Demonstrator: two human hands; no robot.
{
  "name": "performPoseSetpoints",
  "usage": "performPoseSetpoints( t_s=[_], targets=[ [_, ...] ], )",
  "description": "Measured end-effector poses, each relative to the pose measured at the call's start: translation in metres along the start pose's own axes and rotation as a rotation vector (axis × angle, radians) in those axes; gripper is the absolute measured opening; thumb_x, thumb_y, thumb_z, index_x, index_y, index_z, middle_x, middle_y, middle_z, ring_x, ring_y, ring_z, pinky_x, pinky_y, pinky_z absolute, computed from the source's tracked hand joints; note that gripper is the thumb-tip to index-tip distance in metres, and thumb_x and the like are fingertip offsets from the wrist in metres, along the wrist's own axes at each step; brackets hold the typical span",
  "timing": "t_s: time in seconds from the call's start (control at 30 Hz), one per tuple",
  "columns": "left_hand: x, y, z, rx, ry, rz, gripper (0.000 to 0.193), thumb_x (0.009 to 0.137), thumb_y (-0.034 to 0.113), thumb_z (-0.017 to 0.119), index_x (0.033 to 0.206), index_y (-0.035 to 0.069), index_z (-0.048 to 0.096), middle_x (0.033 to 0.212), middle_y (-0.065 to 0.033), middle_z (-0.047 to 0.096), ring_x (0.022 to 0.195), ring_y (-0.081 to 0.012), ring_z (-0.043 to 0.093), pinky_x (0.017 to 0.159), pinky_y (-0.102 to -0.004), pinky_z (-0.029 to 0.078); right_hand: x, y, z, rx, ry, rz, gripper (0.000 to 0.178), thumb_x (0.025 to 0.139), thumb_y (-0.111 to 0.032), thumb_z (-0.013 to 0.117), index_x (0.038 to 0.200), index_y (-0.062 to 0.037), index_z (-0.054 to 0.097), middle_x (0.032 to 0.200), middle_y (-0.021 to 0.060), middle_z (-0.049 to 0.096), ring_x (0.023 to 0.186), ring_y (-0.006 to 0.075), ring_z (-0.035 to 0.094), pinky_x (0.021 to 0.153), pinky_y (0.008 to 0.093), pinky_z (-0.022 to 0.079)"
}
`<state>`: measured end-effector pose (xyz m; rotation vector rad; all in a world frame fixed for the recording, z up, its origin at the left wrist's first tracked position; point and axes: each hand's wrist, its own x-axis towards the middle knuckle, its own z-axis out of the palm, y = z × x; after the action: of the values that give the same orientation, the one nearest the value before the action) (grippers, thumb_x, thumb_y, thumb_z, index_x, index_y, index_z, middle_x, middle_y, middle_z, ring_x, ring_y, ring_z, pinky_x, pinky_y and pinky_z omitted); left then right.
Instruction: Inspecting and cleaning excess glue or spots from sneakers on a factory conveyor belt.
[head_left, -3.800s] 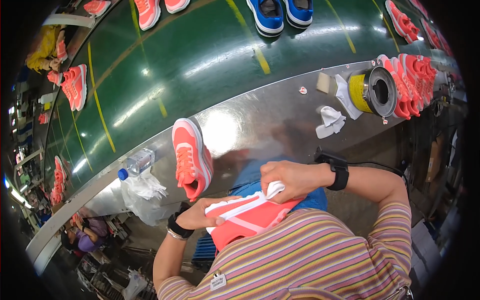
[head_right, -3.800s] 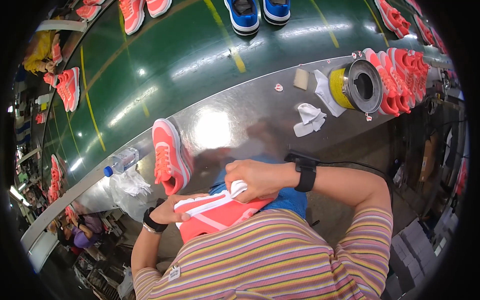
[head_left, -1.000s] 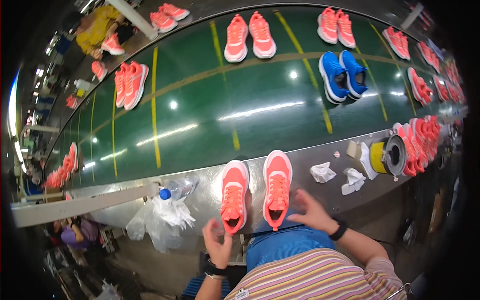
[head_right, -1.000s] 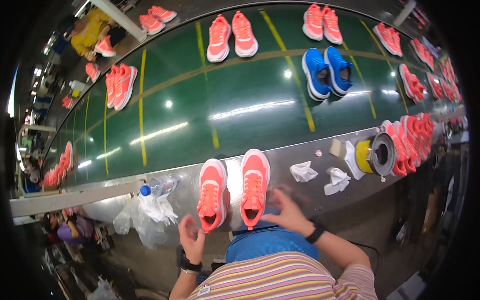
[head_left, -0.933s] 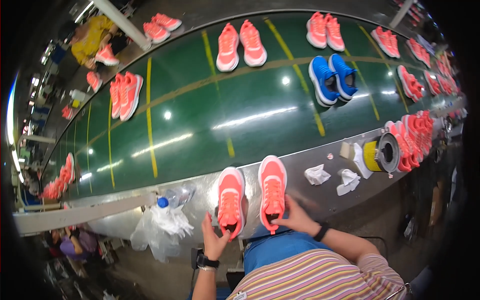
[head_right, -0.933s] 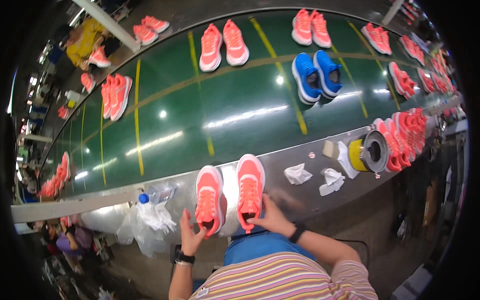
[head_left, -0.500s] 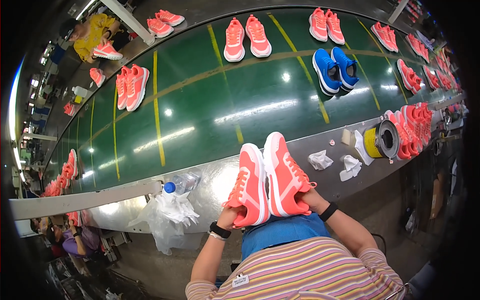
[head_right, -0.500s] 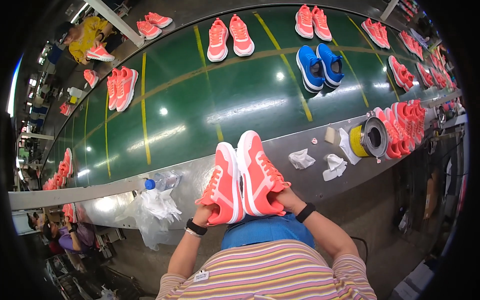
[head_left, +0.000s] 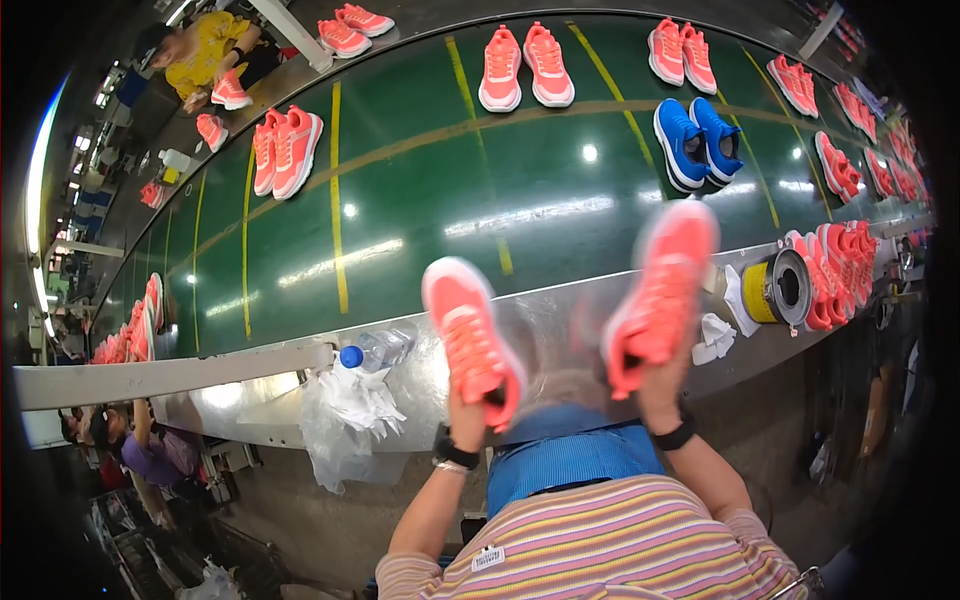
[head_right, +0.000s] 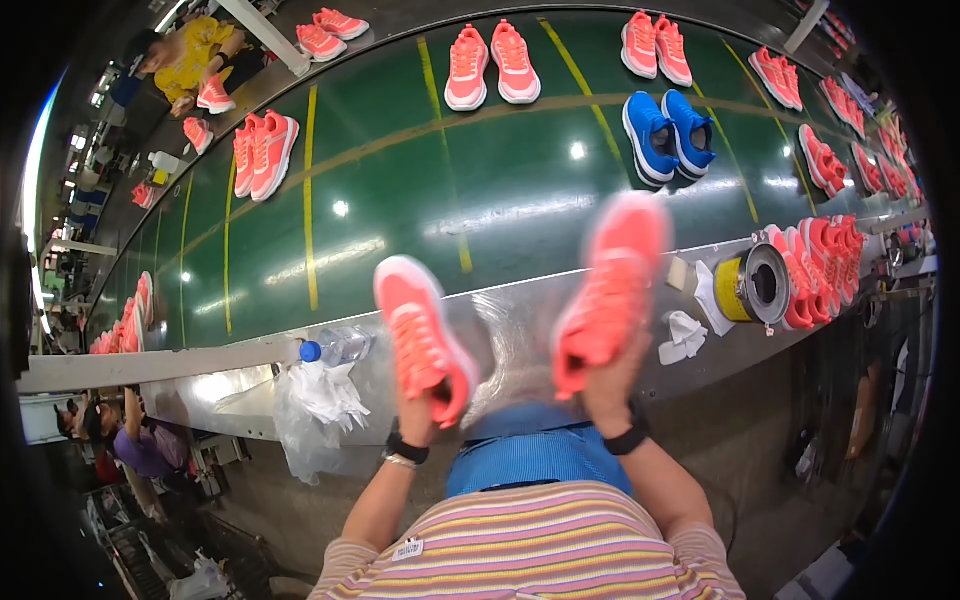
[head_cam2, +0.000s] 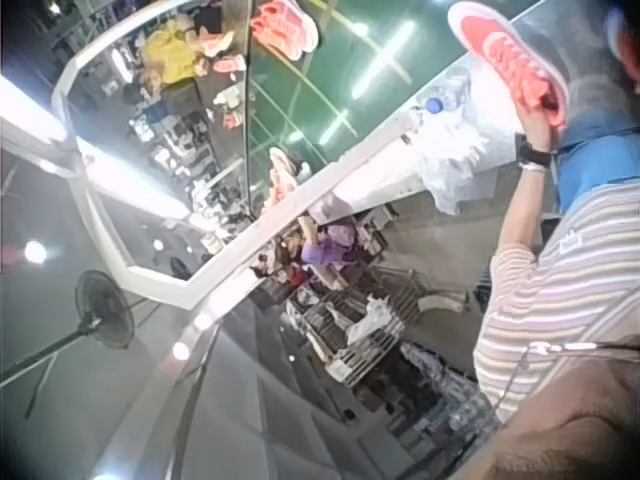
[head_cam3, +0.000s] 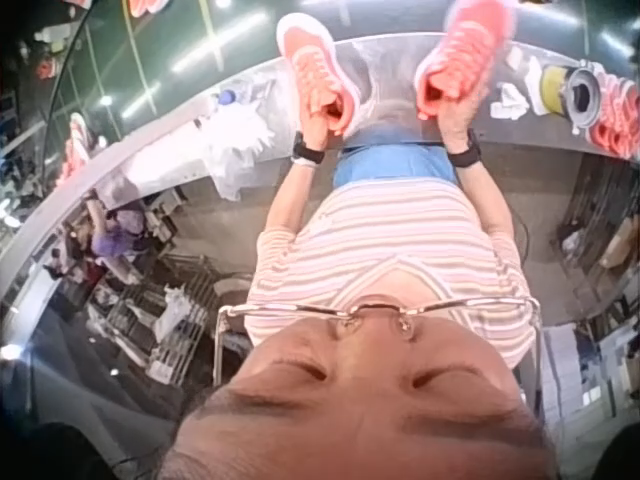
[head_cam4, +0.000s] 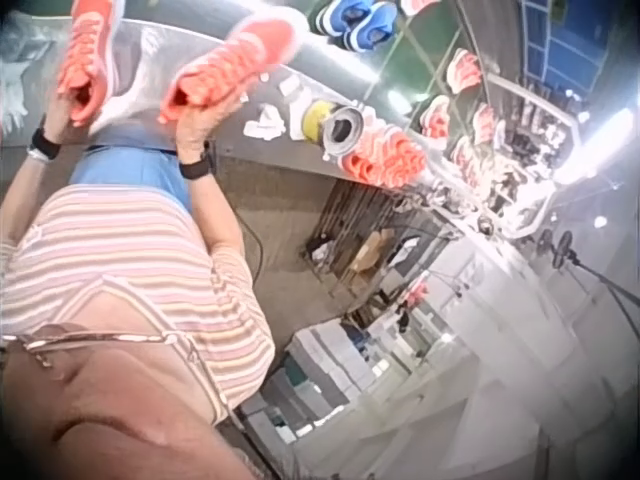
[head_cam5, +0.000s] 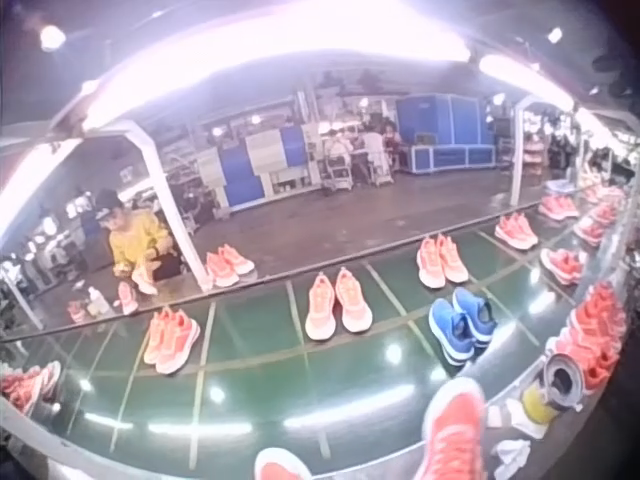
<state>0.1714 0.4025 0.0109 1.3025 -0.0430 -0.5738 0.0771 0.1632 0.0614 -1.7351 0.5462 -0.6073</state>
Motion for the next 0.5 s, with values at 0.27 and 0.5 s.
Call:
performPoseSetpoints(
  t_s=[0.27, 0.5],
  targets=[
    [-0.026, 0.001, 0.002, -0.185, 0.0, -0.184, 0.026, 0.086, 0.009, 0.048, 0.111, 0.001, 0.05, 0.109, -0.0092, 0.055, 0.096, -0.0188, 0.056, 0.082, -0.0324, 0.048, -0.012, -0.022, 0.009, 0.392, -0.369, 0.328, 0.066, 0.079, -0.007, 0.06, 0.137, -0.0042, 0.028, 0.127, 0.0109, 0.042, 0.114, 0.0188, 0.044, 0.098, 0.032, 0.034],
    [-0.021, 0.005, -0.007, -0.502, -0.029, -0.298, 0.034, 0.086, 0.008, 0.05, 0.118, 0.001, 0.043, 0.111, -0.0095, 0.053, 0.099, -0.0203, 0.056, 0.084, -0.0337, 0.048, -0.017, -0.009, 0.003, 0.728, -0.398, 0.633, 0.058, 0.083, -0.009, 0.057, 0.134, -0.0028, 0.031, 0.13, 0.0067, 0.042, 0.114, 0.0143, 0.044, 0.098, 0.0291, 0.035]
  ],
)
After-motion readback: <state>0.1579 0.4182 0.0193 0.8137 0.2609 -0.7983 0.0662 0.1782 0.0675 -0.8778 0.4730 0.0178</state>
